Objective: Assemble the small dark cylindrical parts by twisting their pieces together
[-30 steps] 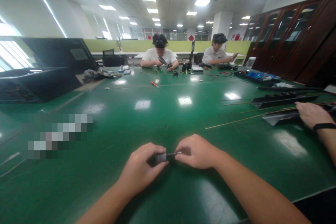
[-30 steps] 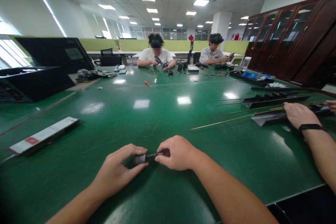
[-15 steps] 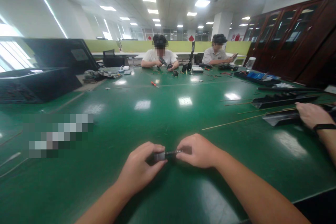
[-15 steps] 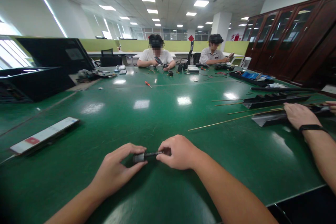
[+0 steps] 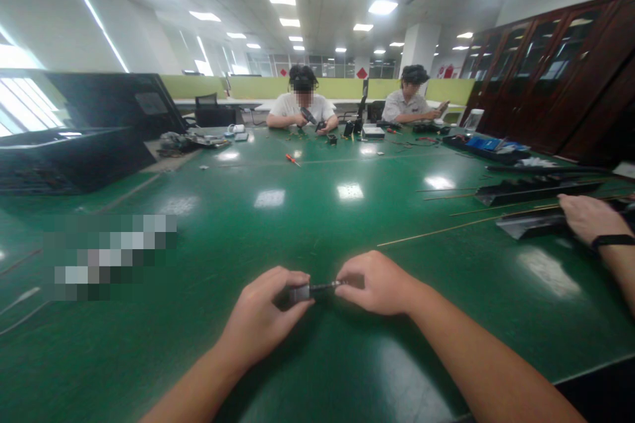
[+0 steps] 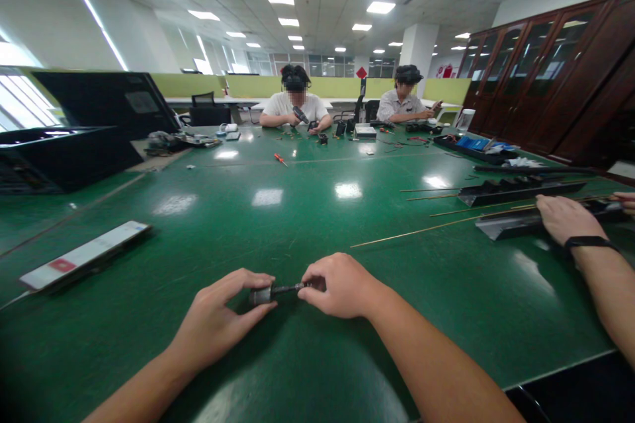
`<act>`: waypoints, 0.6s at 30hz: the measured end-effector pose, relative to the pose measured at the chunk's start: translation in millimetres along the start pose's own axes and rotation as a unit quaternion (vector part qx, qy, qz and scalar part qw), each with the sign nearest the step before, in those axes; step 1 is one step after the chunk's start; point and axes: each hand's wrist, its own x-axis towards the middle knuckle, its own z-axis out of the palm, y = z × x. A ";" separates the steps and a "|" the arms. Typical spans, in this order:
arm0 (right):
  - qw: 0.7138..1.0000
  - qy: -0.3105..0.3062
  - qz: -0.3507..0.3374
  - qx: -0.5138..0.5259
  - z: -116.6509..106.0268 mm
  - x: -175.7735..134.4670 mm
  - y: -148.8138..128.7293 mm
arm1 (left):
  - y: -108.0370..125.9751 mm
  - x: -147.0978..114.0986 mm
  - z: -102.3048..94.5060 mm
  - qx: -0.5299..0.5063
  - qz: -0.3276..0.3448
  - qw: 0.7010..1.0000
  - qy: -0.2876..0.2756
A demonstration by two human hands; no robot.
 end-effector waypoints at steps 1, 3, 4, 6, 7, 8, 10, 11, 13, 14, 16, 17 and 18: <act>1.000 0.000 0.001 0.001 -0.1 0.0 0.1 | -0.2 -0.1 -0.2 -0.001 -0.001 1.000 0.001; 1.000 0.000 0.003 0.000 -0.5 0.2 0.3 | -0.2 -0.2 -0.8 -0.003 -0.003 1.000 0.000; 1.000 0.000 0.004 -0.001 -0.7 0.3 0.3 | -0.1 -0.1 -1.2 -0.003 -0.005 1.000 0.000; 1.000 -0.001 0.005 0.000 -1.6 0.2 0.4 | 0.2 0.5 -2.3 0.006 -0.009 1.000 -0.002; 1.000 -0.001 0.007 0.002 -2.1 0.0 0.5 | 0.2 1.0 -3.0 0.013 -0.011 1.000 -0.001; 1.000 -0.003 0.009 0.004 -2.8 -0.3 0.7 | -0.2 1.5 -3.9 0.020 -0.014 1.000 0.002; 1.000 -0.014 0.008 0.011 -4.2 -1.0 1.5 | -2.6 2.8 -6.5 0.028 -0.032 0.999 0.009; 1.000 -0.023 0.005 0.015 -5.0 -1.3 2.1 | -4.9 3.6 -8.4 0.028 -0.048 0.998 0.015; 0.999 -0.043 0.000 0.023 -6.2 -1.7 3.8 | -11.9 5.4 -14.1 0.016 -0.097 0.995 0.029; 0.998 -0.050 0.001 0.026 -6.5 -1.7 4.7 | -16.3 6.4 -17.9 0.009 -0.127 0.991 0.036; 0.998 -0.053 0.007 0.033 -5.7 -1.4 6.1 | -26.0 8.8 -26.9 0.002 -0.199 0.979 0.048; 0.998 -0.050 0.011 0.037 -4.4 -1.1 6.4 | -30.7 9.6 -32.2 0.002 -0.237 0.970 0.051; 0.998 -0.046 0.015 0.043 -2.4 -0.7 6.3 | -35.1 9.7 -37.8 0.007 -0.272 0.961 0.055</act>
